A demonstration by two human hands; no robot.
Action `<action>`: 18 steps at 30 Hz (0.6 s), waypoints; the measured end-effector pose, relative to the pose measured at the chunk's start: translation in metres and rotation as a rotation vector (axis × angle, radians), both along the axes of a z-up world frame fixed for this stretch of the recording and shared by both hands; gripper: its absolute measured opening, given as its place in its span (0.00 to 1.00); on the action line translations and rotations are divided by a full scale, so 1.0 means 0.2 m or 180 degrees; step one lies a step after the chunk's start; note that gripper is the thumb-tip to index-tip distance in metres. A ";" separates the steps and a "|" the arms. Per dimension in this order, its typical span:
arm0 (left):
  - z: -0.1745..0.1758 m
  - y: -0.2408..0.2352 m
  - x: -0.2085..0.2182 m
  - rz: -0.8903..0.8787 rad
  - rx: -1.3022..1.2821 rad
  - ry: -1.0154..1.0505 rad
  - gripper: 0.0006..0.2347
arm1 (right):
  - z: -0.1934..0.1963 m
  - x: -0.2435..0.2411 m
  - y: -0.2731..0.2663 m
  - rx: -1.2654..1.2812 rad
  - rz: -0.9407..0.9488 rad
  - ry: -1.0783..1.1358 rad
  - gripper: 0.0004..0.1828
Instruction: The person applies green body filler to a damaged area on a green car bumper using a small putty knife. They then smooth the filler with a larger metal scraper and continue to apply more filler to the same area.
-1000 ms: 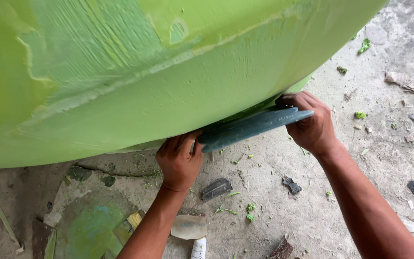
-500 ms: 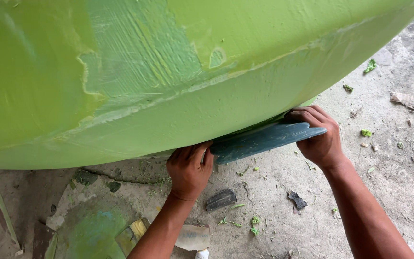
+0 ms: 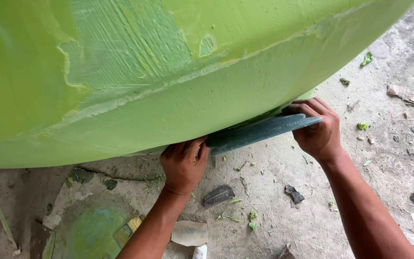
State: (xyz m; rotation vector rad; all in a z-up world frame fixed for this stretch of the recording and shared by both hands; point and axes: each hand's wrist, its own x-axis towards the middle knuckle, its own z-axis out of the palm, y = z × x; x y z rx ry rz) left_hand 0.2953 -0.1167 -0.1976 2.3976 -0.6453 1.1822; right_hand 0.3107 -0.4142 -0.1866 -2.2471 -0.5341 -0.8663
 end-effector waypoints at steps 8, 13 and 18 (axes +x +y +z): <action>-0.07 0.00 0.02 0.0036 0.0130 -0.0028 0.06 | -0.05 0.02 -0.02 0.0123 -0.0137 -0.0220 0.06; -0.01 -0.03 0.01 0.0052 0.0128 -0.0001 0.07 | -0.06 0.02 -0.04 0.0106 -0.0106 -0.0216 0.07; -0.03 -0.05 0.02 0.0072 0.0064 -0.0028 0.07 | -0.06 0.03 -0.07 0.0128 -0.0085 -0.0261 0.07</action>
